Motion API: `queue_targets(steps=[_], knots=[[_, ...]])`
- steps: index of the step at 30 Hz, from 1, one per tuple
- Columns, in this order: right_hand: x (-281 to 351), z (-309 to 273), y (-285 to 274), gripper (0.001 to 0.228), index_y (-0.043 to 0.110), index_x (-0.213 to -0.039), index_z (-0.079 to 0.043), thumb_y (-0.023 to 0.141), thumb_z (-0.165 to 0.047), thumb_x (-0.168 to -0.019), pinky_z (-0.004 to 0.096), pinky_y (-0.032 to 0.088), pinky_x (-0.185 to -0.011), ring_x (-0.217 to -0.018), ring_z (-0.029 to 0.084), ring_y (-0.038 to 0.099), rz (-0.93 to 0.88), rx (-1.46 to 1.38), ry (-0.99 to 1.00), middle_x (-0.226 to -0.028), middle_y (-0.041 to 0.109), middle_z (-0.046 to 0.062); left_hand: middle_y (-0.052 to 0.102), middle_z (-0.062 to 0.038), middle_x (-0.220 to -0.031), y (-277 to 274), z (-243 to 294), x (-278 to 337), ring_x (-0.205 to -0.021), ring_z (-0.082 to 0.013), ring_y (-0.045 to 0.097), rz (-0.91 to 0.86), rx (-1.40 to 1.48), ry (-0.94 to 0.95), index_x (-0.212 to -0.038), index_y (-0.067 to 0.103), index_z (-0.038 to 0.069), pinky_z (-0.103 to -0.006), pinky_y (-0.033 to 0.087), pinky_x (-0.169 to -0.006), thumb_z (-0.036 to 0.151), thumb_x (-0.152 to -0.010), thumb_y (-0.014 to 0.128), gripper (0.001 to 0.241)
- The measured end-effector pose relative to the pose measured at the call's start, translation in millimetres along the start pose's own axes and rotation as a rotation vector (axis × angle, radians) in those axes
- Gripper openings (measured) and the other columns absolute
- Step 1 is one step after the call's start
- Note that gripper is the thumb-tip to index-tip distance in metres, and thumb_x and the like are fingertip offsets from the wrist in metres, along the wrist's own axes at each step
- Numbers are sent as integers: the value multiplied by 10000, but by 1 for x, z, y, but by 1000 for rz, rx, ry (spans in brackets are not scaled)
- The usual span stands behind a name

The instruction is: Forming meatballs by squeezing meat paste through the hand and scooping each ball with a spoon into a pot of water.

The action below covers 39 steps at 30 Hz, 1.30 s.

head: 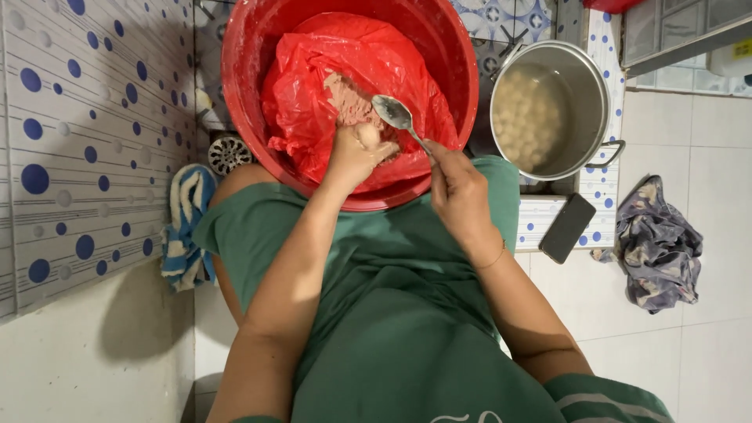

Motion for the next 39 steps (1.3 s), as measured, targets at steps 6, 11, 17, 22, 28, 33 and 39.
queue_targets(steps=[6,11,17,22,28,33,39], knots=[[-6,-1,-5,260,746,-1209,-36,606,51,-1008,422,587,-742,-843,348,725,4,-26,-13,-886,709,131,616,-69,-567,-1,28,6,-595,-85,618,-2,-9,-6,-620,586,19,-240,509,-570,16,-687,925,345],[-2,13,-6,267,739,-1225,-22,583,59,-1025,422,577,-720,-834,365,725,0,-48,2,-883,706,148,672,-29,-662,7,4,-2,-663,-85,645,-49,25,68,-770,656,129,-229,499,-581,293,-897,854,286],[-2,7,-8,243,733,-1214,-19,589,48,-1030,432,578,-720,-846,380,728,-8,-35,18,-892,707,153,705,-99,-609,7,19,8,-512,-95,646,-46,-25,-101,-799,745,75,-192,512,-427,246,-900,795,205],[-2,-4,-6,252,733,-1219,-34,600,41,-1018,412,578,-683,-796,360,709,-17,26,-17,-828,669,142,749,-139,-780,9,4,7,-770,-171,766,-62,161,-73,-1006,731,-44,-257,643,-724,-13,-682,947,391],[0,-13,0,266,731,-1233,-66,624,15,-1003,407,576,-659,-776,338,703,-50,112,-42,-798,640,107,679,3,-601,7,6,1,-558,-36,634,-56,30,-10,-744,713,39,-172,551,-569,-1,-650,943,252],[-1,-19,2,255,734,-1218,-64,618,13,-1005,387,587,-686,-807,322,712,-62,84,-42,-824,654,95,542,5,-486,12,-16,-2,-483,-35,481,-29,-24,21,-581,590,52,-205,415,-462,50,-690,932,359],[2,-25,10,243,729,-1198,-28,616,44,-996,398,596,-693,-807,333,715,-63,61,-52,-848,680,127,620,12,-535,7,4,4,-505,-15,519,11,3,-43,-619,651,87,-170,424,-494,61,-673,953,309]])
Point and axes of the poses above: each hand's wrist, its own x-axis away from the middle knuckle, its own y-axis out of the palm, z = x × y, the point moved 10 cm from there along -x, towards the middle knuckle
